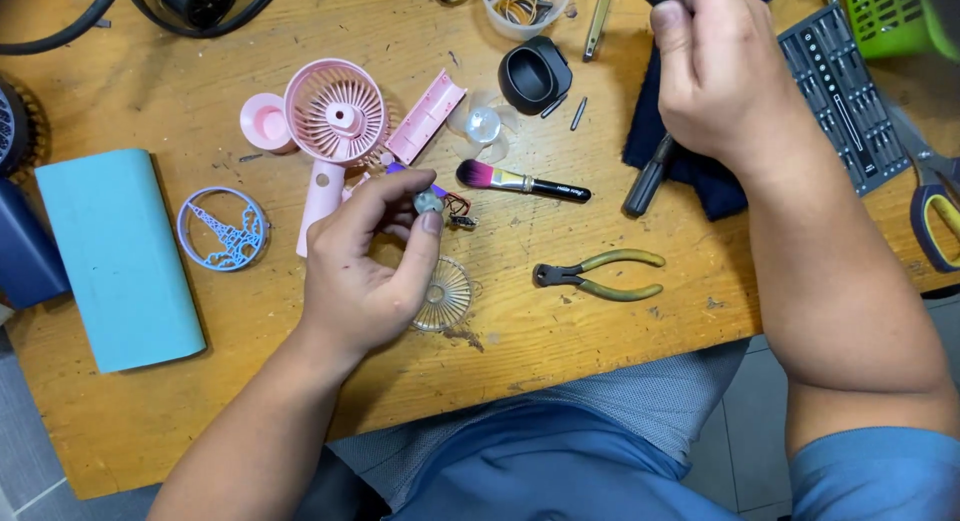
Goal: Repairing a small portable electric fan by disassembling it, cleaning components, and soldering wires to the motor.
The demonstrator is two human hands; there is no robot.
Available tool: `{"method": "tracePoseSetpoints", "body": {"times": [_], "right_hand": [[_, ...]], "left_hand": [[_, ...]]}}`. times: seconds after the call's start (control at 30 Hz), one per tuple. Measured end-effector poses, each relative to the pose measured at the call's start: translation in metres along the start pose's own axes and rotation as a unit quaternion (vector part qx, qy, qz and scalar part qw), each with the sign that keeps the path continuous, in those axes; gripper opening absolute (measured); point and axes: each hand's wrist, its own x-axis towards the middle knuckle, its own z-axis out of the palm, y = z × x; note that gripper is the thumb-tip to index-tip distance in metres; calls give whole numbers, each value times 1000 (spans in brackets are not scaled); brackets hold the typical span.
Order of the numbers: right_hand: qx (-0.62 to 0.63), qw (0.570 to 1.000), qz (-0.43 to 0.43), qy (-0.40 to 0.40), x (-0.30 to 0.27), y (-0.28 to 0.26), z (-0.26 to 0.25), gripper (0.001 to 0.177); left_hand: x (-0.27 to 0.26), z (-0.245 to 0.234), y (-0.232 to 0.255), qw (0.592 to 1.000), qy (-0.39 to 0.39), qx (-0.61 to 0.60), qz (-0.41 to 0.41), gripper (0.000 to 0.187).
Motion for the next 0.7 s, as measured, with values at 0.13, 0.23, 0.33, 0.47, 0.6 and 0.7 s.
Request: {"method": "tracePoseSetpoints", "body": {"times": [0.13,0.23,0.33,0.47,0.6,0.7], "right_hand": [[140,987,71,-14,1,-7,4,20],[239,966,89,-36,5,-11,3,17],[290,952,89,-42,2,-16,3,17],[421,881,212,-25,-6,-11,12,22],[500,829,249,-39,1,-17,12,22],[451,871,192,-42,1,-22,17,21]], "left_hand": [[-3,0,-1,1000,-11,-7,-6,29],[-2,-1,-1,1000,-13,5,4,30],[-5,-1,2,1000,-22,8,3,30],[-6,0,6,999,-31,12,9,31],[-6,1,6,999,-35,12,20,31],[-7,1,7,999,-38,18,20,31]]}}
